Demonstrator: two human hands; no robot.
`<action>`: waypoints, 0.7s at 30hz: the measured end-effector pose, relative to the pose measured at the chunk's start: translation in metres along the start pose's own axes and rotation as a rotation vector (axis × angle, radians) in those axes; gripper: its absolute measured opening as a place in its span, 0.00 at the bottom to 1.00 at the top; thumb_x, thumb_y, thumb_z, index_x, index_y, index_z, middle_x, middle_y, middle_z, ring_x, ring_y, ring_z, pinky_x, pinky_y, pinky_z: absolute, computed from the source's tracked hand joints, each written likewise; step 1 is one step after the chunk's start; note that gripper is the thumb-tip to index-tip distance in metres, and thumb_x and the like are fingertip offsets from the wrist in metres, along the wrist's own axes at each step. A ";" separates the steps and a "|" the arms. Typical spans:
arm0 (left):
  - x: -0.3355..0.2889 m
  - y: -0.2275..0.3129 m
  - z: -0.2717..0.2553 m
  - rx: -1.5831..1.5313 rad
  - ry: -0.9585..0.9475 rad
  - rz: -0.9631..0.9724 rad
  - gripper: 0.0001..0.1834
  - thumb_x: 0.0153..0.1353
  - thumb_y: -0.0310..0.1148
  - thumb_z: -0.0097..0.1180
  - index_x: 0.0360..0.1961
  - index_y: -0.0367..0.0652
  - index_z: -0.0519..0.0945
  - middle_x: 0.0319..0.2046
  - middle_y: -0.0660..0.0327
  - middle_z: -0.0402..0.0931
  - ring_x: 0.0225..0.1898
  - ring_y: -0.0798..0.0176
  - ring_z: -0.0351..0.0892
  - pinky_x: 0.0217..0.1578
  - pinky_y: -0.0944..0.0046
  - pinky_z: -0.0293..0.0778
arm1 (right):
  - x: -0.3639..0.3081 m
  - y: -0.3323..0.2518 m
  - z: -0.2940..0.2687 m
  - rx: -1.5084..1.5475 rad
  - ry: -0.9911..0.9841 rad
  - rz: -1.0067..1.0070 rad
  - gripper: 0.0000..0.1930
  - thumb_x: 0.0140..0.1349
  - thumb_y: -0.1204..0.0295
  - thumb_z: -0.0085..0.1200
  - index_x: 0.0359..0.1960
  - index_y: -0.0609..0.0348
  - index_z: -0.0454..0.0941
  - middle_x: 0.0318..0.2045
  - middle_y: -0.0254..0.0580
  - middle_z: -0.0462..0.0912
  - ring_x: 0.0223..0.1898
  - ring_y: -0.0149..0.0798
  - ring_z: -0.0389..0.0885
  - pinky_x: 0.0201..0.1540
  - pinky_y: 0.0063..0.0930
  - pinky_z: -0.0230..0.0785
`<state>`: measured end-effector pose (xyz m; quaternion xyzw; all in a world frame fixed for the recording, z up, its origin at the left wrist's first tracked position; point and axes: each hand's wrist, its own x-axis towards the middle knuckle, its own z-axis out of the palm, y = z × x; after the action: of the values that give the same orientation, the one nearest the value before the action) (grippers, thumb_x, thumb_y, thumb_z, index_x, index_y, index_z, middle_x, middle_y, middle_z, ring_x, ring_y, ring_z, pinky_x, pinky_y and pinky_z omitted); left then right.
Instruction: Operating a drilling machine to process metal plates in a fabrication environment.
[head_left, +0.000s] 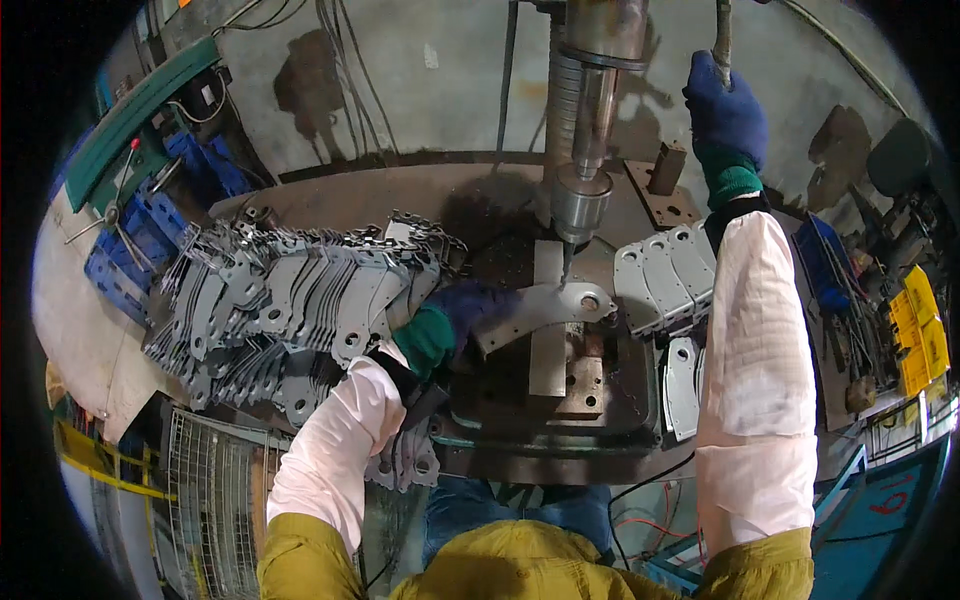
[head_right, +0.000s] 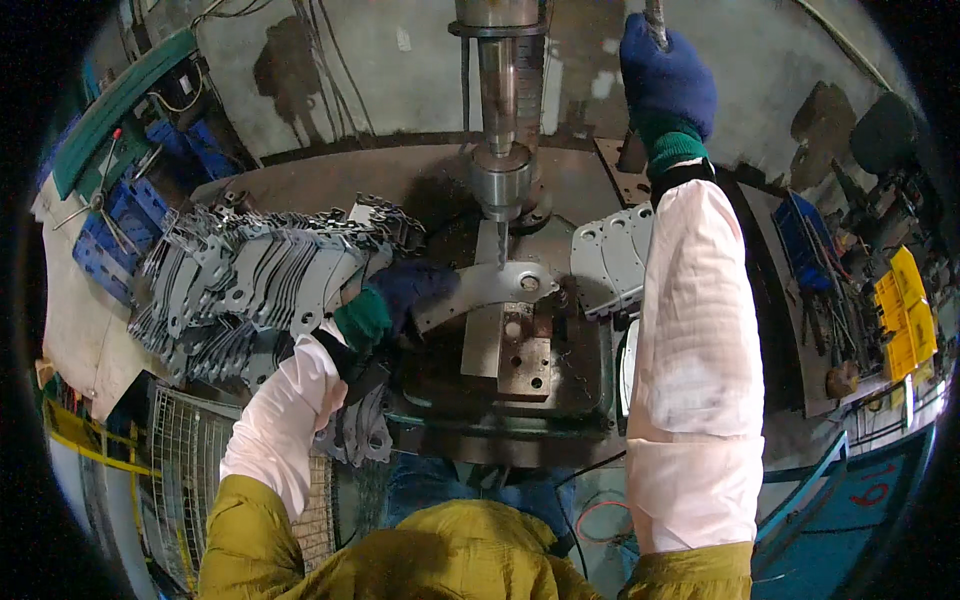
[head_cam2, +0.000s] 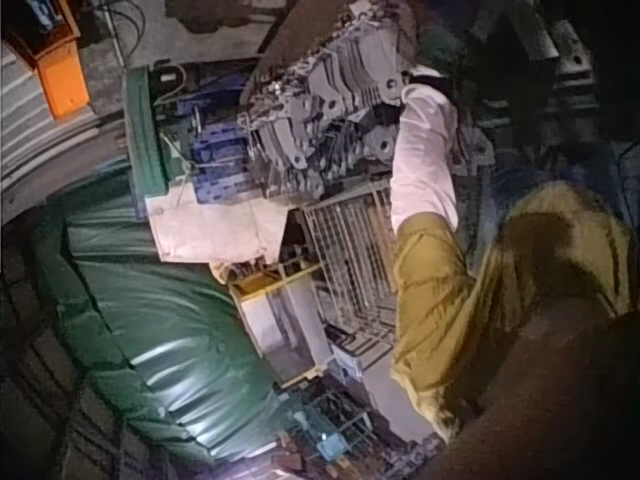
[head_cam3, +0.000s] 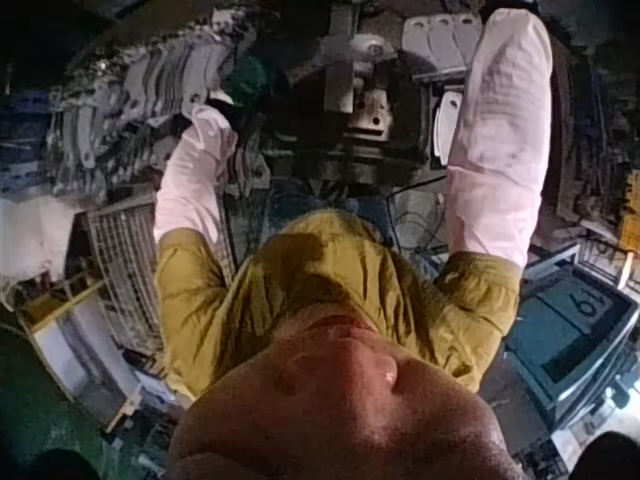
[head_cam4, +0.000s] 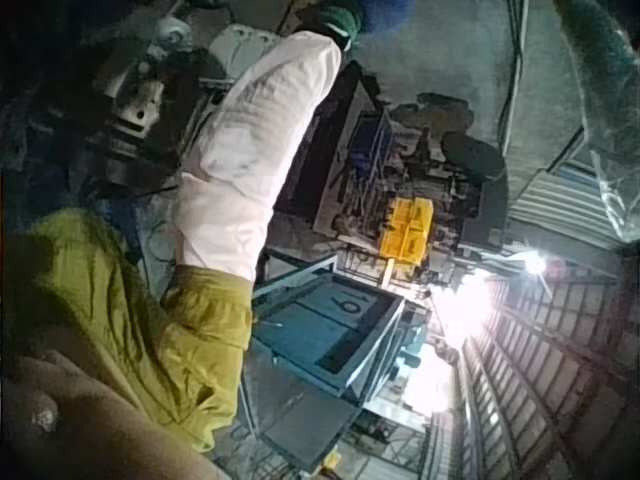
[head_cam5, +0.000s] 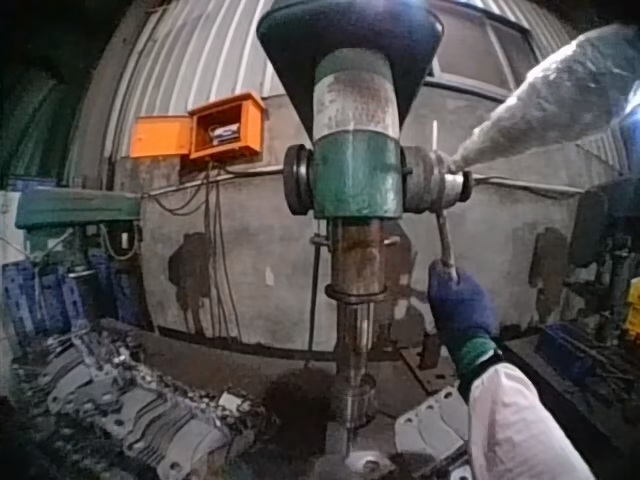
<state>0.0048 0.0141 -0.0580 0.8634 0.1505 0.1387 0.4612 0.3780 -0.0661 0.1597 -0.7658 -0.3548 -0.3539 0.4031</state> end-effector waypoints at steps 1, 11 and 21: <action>-0.001 -0.010 0.005 -0.158 0.048 -0.088 0.28 0.58 0.43 0.71 0.57 0.41 0.82 0.49 0.59 0.84 0.49 0.63 0.82 0.54 0.61 0.76 | 0.000 -0.002 0.001 0.014 0.000 0.027 0.15 0.69 0.54 0.52 0.47 0.49 0.81 0.32 0.38 0.87 0.33 0.41 0.87 0.38 0.35 0.77; 0.000 0.040 0.008 -0.147 0.081 -0.402 0.18 0.72 0.44 0.54 0.54 0.45 0.84 0.42 0.58 0.86 0.41 0.53 0.85 0.46 0.60 0.79 | -0.001 0.020 0.001 0.015 0.276 -0.627 0.13 0.71 0.56 0.52 0.47 0.48 0.82 0.30 0.36 0.87 0.33 0.39 0.87 0.37 0.34 0.76; -0.011 0.009 0.013 0.076 0.207 0.098 0.17 0.66 0.39 0.62 0.49 0.39 0.87 0.44 0.57 0.87 0.43 0.66 0.83 0.50 0.63 0.76 | -0.005 -0.015 0.002 0.334 0.218 -0.047 0.24 0.69 0.48 0.53 0.31 0.58 0.83 0.23 0.51 0.84 0.30 0.54 0.85 0.33 0.46 0.73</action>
<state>0.0005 -0.0047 -0.0590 0.8676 0.1601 0.2437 0.4029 0.3632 -0.0594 0.1601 -0.6370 -0.3806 -0.3800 0.5523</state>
